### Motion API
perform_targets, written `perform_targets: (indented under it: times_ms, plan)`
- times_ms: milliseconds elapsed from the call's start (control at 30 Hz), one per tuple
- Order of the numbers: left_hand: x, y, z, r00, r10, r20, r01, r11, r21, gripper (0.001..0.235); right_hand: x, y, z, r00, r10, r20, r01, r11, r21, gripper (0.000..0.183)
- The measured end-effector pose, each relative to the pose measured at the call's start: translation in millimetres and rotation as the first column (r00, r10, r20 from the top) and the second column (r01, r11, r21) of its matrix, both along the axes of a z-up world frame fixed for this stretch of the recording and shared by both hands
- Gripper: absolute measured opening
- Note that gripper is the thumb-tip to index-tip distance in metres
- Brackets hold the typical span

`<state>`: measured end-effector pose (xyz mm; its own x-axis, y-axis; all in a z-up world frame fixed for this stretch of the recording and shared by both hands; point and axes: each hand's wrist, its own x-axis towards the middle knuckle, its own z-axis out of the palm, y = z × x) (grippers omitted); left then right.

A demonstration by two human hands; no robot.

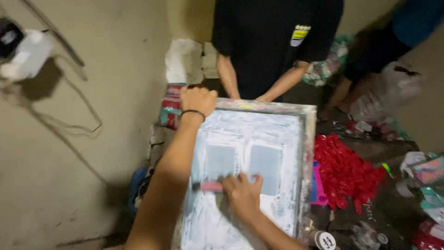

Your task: The person uses a brush to spread white paint across a rectangular frame on a table. Another person stands nearby and inflates a red balloon. The camera wearer continues brushing the paint over the frame surface.

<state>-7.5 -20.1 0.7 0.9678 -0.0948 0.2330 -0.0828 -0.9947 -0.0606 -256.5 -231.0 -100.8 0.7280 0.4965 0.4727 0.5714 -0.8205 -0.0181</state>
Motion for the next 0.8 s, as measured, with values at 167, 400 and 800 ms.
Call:
perform_targets:
  times_ms: [167, 400, 800]
  plan:
    - [0, -2, 5, 0.996, 0.082, 0.036, -0.069, 0.960, -0.271, 0.058, 97, 12, 77, 0.991, -0.115, -0.063, 0.109, 0.990, -0.093, 0.006]
    - [14, -10, -31, 0.993, 0.087, -0.085, -0.107, 0.955, -0.277, 0.061, 107, 2, 53, 0.986, -0.058, -0.157, 0.045, 0.995, -0.084, 0.029]
    - [93, -8, -180, 0.864, 0.106, -0.493, -0.215, 0.961, -0.172, 0.059, 129, 24, -90, 0.938, -0.134, -0.320, 0.113, 0.990, -0.083, 0.008]
